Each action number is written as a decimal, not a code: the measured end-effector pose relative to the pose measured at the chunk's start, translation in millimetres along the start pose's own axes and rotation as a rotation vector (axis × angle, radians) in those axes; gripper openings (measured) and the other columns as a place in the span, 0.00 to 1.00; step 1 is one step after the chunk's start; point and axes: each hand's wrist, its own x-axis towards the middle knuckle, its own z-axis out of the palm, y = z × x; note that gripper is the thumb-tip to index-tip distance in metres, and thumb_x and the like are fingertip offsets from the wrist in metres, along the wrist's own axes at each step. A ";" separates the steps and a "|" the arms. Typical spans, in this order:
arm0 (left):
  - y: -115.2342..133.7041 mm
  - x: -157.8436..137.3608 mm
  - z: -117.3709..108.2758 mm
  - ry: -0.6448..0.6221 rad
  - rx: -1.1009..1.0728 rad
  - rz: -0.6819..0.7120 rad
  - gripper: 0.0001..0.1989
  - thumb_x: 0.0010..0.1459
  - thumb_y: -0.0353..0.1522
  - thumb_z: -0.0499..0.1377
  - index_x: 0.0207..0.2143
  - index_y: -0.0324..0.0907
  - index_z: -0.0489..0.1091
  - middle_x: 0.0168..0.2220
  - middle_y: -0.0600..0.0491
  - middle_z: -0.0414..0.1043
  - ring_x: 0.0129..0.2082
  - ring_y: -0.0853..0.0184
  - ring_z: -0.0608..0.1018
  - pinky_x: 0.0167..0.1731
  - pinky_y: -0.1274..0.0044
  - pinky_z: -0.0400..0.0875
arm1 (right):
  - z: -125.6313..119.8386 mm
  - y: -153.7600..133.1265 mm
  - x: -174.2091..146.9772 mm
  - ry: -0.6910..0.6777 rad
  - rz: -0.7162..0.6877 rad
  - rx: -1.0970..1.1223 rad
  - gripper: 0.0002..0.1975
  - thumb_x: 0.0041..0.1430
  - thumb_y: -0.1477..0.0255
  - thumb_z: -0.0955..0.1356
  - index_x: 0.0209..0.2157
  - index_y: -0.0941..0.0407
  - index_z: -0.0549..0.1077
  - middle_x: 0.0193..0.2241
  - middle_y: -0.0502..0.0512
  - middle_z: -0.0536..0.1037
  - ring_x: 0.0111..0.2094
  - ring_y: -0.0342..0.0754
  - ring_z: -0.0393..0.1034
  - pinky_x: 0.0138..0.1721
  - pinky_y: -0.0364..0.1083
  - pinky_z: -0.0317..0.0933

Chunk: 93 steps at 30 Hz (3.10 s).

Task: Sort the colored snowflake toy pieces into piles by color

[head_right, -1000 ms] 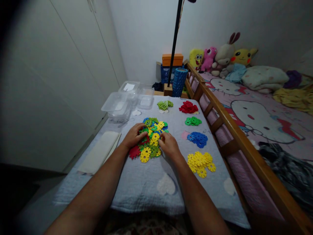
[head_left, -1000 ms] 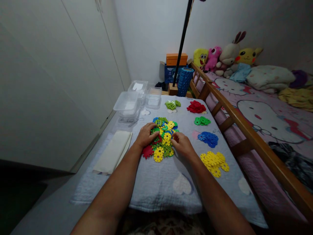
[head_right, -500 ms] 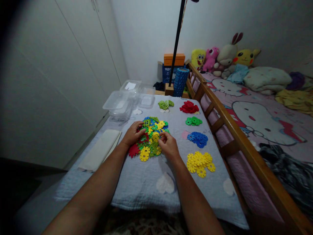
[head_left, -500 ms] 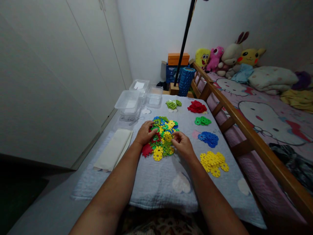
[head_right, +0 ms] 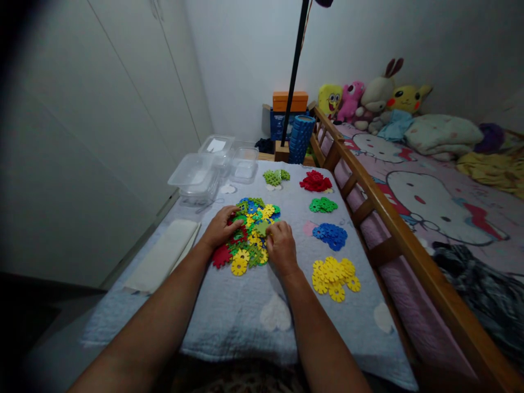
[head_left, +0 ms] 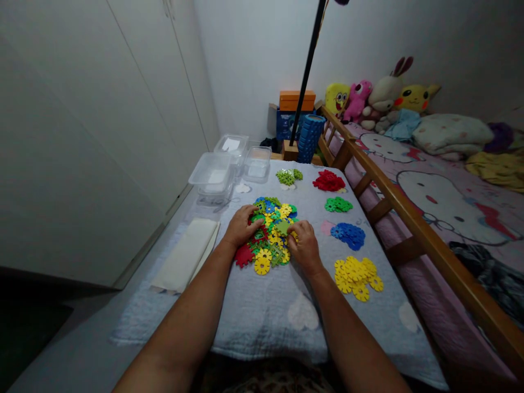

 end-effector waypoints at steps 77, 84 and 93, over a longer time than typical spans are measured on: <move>-5.7 3.5 0.8 -0.006 0.005 0.010 0.21 0.58 0.41 0.60 0.52 0.43 0.71 0.57 0.45 0.72 0.58 0.55 0.73 0.60 0.60 0.66 | -0.5 71.2 140.6 -0.101 0.291 0.328 0.12 0.48 0.70 0.66 0.36 0.56 0.73 0.32 0.52 0.77 0.33 0.47 0.71 0.39 0.46 0.66; -6.9 3.0 2.2 0.011 -0.028 -0.014 0.20 0.57 0.41 0.61 0.51 0.43 0.72 0.55 0.46 0.73 0.53 0.57 0.76 0.56 0.63 0.71 | -35.3 11.8 54.1 -0.554 -0.040 0.146 0.08 0.55 0.73 0.69 0.38 0.57 0.75 0.34 0.53 0.75 0.34 0.46 0.69 0.38 0.45 0.63; -6.5 3.1 -0.1 0.009 -0.034 0.001 0.19 0.57 0.40 0.60 0.50 0.43 0.71 0.53 0.46 0.73 0.53 0.58 0.76 0.56 0.63 0.71 | -29.8 -20.4 1.3 -0.680 -0.253 -0.213 0.32 0.52 0.69 0.75 0.59 0.56 0.69 0.50 0.63 0.69 0.51 0.57 0.64 0.54 0.55 0.61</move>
